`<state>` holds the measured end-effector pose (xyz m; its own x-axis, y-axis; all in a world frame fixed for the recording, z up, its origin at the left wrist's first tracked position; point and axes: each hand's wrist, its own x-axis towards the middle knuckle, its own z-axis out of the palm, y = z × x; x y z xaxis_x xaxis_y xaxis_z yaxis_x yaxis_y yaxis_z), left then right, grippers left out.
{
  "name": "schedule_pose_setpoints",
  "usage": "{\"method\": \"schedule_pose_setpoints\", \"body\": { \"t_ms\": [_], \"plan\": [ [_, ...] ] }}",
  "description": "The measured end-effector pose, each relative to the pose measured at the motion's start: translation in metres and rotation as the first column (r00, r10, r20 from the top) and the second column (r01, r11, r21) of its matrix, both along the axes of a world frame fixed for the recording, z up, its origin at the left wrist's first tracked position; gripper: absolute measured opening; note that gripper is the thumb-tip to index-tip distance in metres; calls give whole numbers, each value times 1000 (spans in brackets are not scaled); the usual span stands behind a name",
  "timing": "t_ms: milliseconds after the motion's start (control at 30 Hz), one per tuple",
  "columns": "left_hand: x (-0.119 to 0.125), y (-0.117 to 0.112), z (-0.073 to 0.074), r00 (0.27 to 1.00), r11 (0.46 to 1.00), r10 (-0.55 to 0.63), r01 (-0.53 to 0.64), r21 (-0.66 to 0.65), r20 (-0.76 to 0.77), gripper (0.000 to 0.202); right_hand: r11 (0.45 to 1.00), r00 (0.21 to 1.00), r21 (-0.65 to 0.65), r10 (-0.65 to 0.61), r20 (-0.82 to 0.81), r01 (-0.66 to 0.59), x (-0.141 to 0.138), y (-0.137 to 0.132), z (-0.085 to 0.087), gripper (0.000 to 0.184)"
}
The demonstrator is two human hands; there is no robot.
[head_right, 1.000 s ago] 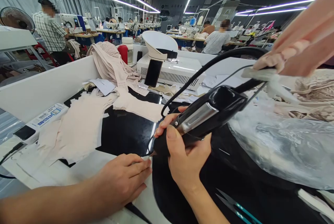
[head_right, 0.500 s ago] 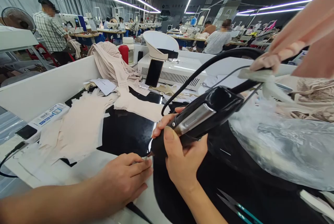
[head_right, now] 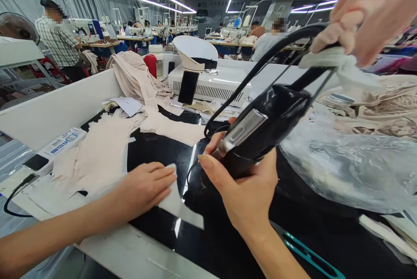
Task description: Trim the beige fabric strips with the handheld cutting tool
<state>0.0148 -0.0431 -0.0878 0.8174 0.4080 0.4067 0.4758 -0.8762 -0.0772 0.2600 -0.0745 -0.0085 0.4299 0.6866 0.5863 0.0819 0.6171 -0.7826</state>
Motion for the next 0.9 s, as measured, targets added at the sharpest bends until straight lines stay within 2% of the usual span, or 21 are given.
{"method": "schedule_pose_setpoints", "body": {
  "t_ms": [100, 200, 333, 467, 600, 900],
  "plan": [
    [-10, 7, 3, 999, 999, -18, 15, 41, 52, 23, 999, 999, 20, -24, -22, 24, 4, -12, 0, 55],
    [-12, -1, 7, 992, 996, -76, 71, 54, 100, 24, 999, 996, 48, -3, -85, 7, 5, -20, 0, 55],
    [1, -21, 6, 972, 978, -207, 204, 37, 109, 20, 998, 994, 31, 52, -96, -49, 7, -24, -2, 49],
    [17, -29, 0, 961, 961, -274, 272, 45, 27, 22, 999, 993, 52, 20, -115, -14, 3, -25, -6, 53],
    [23, -27, -1, 959, 958, -283, 283, 33, -19, 30, 997, 991, 65, 46, -124, -38, 0, -24, -9, 56],
    [18, -27, 1, 970, 970, -244, 244, -19, 1, 30, 997, 994, 77, 34, -107, -26, -3, -22, -13, 51]
  ]
}}
